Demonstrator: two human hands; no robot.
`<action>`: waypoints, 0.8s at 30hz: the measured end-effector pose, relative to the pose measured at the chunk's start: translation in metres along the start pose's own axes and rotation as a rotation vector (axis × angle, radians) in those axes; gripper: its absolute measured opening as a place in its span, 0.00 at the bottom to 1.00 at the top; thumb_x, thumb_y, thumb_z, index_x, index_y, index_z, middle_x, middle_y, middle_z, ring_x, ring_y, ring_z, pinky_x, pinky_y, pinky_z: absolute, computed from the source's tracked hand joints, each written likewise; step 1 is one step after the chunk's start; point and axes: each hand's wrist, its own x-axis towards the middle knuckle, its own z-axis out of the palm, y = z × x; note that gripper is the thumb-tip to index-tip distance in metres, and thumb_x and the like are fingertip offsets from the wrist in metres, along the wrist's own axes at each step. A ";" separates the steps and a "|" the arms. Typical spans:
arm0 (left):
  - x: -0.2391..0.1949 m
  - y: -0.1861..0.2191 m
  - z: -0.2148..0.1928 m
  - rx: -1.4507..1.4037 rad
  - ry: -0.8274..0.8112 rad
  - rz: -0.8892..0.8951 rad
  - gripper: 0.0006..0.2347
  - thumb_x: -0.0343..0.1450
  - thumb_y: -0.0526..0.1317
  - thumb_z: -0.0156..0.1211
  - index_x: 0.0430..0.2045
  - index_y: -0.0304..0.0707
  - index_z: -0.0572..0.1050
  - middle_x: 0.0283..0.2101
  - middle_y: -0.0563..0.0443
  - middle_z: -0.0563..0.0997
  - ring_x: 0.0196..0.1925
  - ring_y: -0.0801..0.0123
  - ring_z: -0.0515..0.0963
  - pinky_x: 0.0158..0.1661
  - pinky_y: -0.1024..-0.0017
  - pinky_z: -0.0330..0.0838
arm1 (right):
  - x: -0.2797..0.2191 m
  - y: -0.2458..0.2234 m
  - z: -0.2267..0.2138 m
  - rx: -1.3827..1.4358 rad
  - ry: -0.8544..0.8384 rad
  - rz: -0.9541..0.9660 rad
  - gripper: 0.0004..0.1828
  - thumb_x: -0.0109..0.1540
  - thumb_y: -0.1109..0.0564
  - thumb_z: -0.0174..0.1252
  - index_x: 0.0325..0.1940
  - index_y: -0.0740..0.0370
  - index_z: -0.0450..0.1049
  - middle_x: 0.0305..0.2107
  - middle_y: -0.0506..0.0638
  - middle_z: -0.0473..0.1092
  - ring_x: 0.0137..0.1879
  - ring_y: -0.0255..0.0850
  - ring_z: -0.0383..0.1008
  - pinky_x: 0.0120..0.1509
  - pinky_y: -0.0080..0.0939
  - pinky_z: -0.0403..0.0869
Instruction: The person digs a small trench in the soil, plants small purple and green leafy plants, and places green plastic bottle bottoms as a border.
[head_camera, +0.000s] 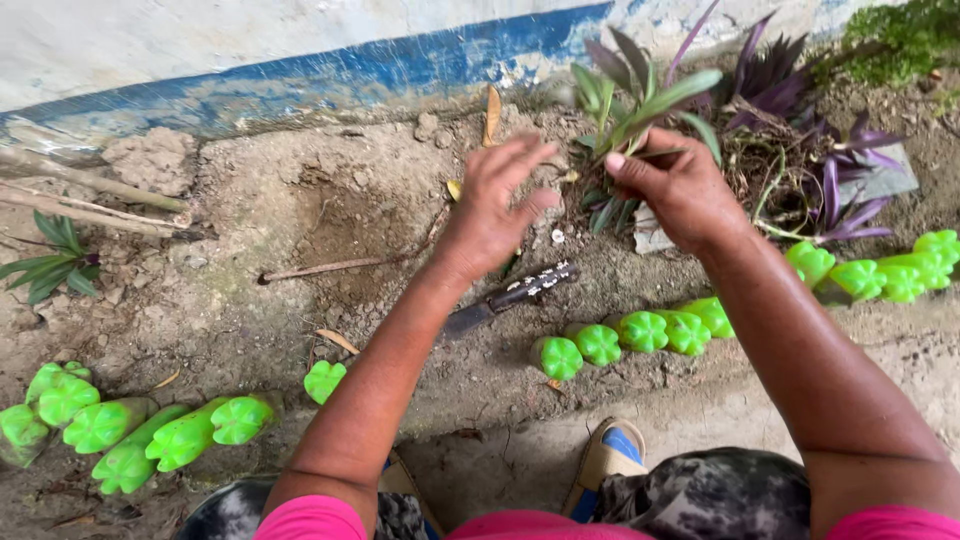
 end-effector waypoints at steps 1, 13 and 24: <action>-0.001 0.006 0.004 -0.052 -0.024 0.050 0.24 0.73 0.52 0.58 0.63 0.44 0.72 0.68 0.40 0.68 0.71 0.45 0.63 0.68 0.47 0.54 | -0.001 0.000 0.002 -0.072 -0.003 -0.030 0.10 0.65 0.53 0.63 0.47 0.58 0.77 0.35 0.47 0.76 0.39 0.35 0.72 0.46 0.37 0.74; 0.004 -0.023 0.014 -0.513 0.184 -0.115 0.15 0.74 0.39 0.62 0.56 0.37 0.77 0.57 0.43 0.82 0.59 0.61 0.82 0.60 0.64 0.77 | 0.008 0.012 0.037 -0.717 -0.409 -0.040 0.69 0.46 0.42 0.78 0.79 0.60 0.42 0.69 0.65 0.52 0.69 0.59 0.58 0.70 0.62 0.62; 0.036 -0.053 -0.034 -0.497 0.316 -0.042 0.19 0.72 0.32 0.63 0.59 0.33 0.73 0.53 0.46 0.82 0.53 0.64 0.84 0.53 0.67 0.84 | 0.084 0.002 0.116 0.053 -0.135 -0.202 0.21 0.64 0.54 0.68 0.58 0.67 0.77 0.43 0.50 0.76 0.45 0.36 0.71 0.50 0.36 0.73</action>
